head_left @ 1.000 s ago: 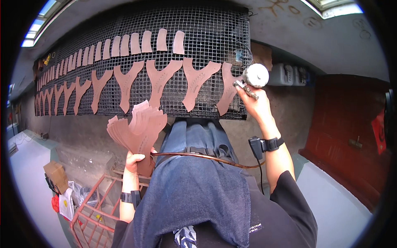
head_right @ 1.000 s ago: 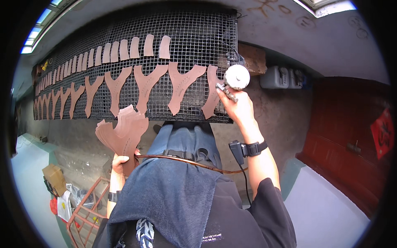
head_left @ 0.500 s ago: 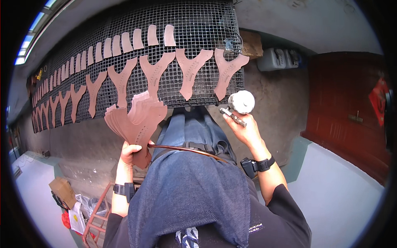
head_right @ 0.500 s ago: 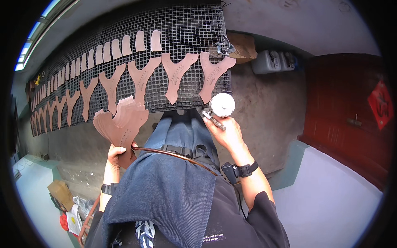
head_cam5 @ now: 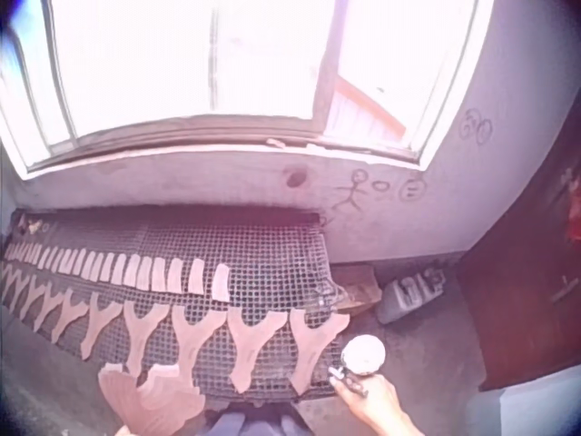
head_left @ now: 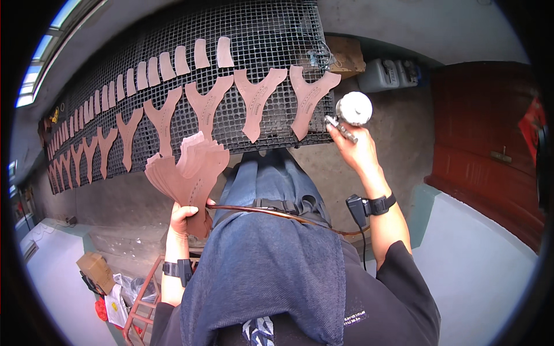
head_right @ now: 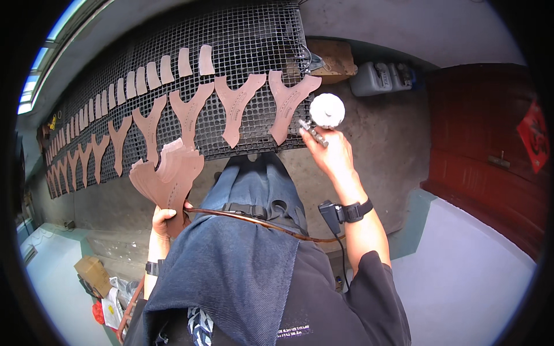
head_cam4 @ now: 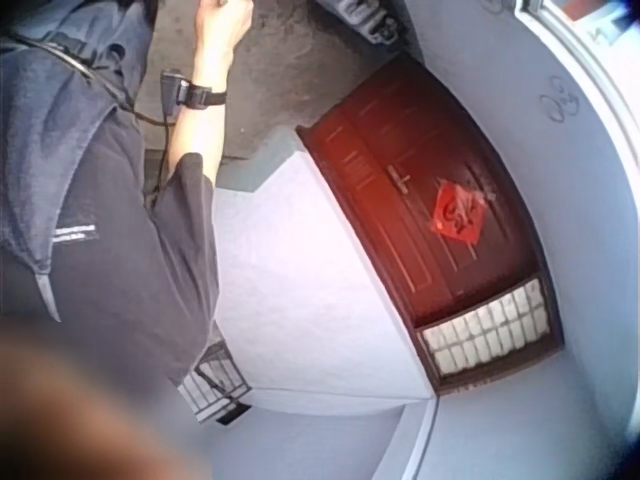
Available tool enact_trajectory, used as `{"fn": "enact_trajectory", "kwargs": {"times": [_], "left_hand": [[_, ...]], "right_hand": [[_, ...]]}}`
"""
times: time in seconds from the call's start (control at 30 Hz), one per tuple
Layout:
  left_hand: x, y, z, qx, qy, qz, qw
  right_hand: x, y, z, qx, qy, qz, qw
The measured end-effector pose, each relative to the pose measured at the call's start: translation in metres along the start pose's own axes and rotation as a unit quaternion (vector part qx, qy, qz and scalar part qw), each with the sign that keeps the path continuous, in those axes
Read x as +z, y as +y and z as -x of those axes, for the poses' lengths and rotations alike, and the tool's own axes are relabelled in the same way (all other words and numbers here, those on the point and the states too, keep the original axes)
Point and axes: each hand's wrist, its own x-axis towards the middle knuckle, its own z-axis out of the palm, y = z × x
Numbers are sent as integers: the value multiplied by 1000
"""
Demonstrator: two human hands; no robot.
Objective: Apply adhesive to leather shoe upper components using a spray gun and then stack them.
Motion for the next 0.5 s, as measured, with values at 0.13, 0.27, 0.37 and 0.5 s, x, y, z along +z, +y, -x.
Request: {"fn": "enact_trajectory", "kwargs": {"times": [0.13, 0.27, 0.37, 0.5], "left_hand": [[5, -5, -1, -6, -1, -8, 1000], [21, -5, 2, -15, 20, 6, 1000], [29, -6, 1, -7, 26, 27, 999], [25, -10, 0, 1, 43, 36, 998]], "right_hand": [[-12, 12, -34, -8, 48, -1, 999], [-29, 28, -62, 5, 94, 2, 996], [-37, 35, -79, 19, 134, -30, 990], [-42, 32, -91, -1, 155, -67, 986]]}}
